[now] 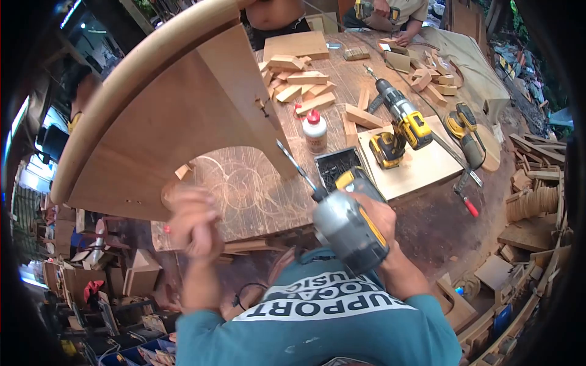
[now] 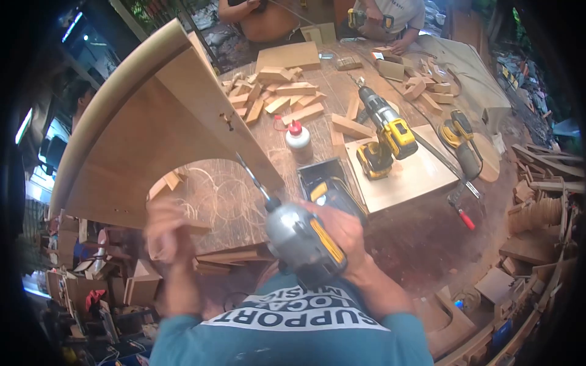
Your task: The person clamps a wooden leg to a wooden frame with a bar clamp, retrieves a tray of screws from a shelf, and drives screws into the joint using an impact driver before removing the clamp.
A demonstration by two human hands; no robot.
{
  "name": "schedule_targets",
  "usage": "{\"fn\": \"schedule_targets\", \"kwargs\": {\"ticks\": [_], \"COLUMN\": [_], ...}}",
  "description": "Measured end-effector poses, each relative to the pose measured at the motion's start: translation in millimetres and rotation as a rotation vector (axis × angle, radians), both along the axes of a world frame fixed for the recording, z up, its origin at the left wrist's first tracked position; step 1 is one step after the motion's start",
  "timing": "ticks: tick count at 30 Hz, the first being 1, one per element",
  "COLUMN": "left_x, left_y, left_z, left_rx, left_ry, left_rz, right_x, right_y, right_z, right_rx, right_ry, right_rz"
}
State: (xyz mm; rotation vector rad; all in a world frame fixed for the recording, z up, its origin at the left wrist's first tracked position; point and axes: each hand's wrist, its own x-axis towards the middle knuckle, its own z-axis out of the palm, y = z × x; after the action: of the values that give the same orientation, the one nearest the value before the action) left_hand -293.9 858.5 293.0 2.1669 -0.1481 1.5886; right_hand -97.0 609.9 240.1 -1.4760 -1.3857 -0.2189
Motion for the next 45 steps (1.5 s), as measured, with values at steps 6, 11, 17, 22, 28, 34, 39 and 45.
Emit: {"fn": "schedule_targets", "kwargs": {"ticks": [6,11,17,22,28,34,39,45], "left_x": [134.9,198.4,202.5,173.0,215.6,219.0,213.4,213.8], "left_y": [167.2,169.3,122.2,100.2,170.9,158.3,148.0,144.6], "left_z": [-88.5,-32.4,-21.2,-4.8,72.5,72.8,73.6,79.2], "left_rx": [-1.492,-1.494,-1.564,-1.458,-1.715,-1.717,-1.759,-1.816], "left_ry": [-0.073,0.069,0.159,0.291,0.751,0.854,0.809,0.795], "left_rz": [-1.197,-1.562,-1.862,-1.494,-1.126,-1.209,-1.27,-1.265], "right_x": [-12.5,-12.2,-16.5,-16.8,-34.9,-46.1,-53.8,-56.9], "right_y": [-24.4,-32.5,-32.0,-19.3,-15.0,-19.2,-21.1,-18.0], "right_z": [0.7,-6.6,-0.2,6.4,2.0,-11.1,-11.7,-16.3], "right_rx": [-0.009,0.008,0.025,0.078,0.097,0.092,0.093,0.121], "right_ry": [0.009,0.01,0.082,0.066,0.059,-0.016,-0.02,-0.037], "right_rz": [-0.13,-0.125,-0.163,-0.062,-0.088,-0.169,-0.213,-0.231]}}
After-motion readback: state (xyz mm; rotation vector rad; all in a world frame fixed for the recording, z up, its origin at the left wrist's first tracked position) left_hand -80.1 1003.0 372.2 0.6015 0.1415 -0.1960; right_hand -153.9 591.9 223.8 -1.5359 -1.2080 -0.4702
